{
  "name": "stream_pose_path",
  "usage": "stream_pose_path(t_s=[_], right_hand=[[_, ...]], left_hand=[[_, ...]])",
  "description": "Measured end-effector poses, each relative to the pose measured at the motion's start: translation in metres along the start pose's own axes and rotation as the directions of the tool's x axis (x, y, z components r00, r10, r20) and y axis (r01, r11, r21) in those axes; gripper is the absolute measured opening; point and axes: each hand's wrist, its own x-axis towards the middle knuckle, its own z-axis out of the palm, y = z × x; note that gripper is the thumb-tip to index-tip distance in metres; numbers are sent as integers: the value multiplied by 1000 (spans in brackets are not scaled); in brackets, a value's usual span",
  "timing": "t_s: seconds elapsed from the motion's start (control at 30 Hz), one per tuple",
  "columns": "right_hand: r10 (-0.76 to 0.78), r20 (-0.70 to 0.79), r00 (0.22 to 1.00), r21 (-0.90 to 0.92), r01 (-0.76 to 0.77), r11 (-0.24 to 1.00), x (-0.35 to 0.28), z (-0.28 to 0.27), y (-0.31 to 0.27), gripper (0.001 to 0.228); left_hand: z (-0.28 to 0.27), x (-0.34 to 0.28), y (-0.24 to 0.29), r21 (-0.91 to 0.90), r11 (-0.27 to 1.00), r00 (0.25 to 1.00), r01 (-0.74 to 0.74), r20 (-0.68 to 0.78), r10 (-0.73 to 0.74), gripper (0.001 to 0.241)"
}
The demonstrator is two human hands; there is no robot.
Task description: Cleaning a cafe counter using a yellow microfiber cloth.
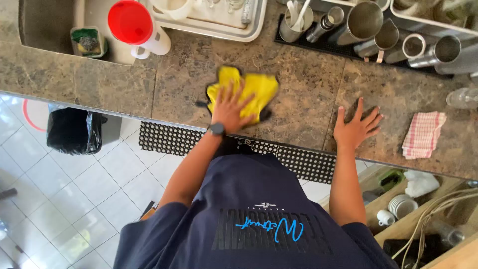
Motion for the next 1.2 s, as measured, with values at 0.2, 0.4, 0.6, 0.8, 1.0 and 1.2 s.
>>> stream_pose_path(t_s=[0.2, 0.4, 0.6, 0.8, 1.0, 1.2], right_hand=[[17, 44, 999, 39, -19, 999, -6, -20, -20, 66], [10, 32, 999, 44, -12, 999, -8, -22, -21, 66], [19, 13, 1000, 46, -19, 999, -4, -11, -10, 67], [27, -15, 1000, 37, -26, 999, -4, -10, -11, 65], [-2, 3, 1000, 52, 2, 999, -6, -14, -12, 65], [15, 7, 1000, 61, -16, 998, -4, -13, -11, 68]], left_hand=[[-3, -33, -60, -86, 996, 993, 1, -117, -11, 59], [-12, -18, -6, 13, 873, 860, 487, -183, -477, 93], [-10, 4, -6, 8, 839, 836, 544, -92, -541, 109], [-17, 42, -52, -9, 889, 874, 458, -180, -451, 94], [-4, -2, -5, -27, 997, 992, 79, -97, -81, 80], [-13, -27, -77, 36, 904, 883, 426, -234, -407, 78]])
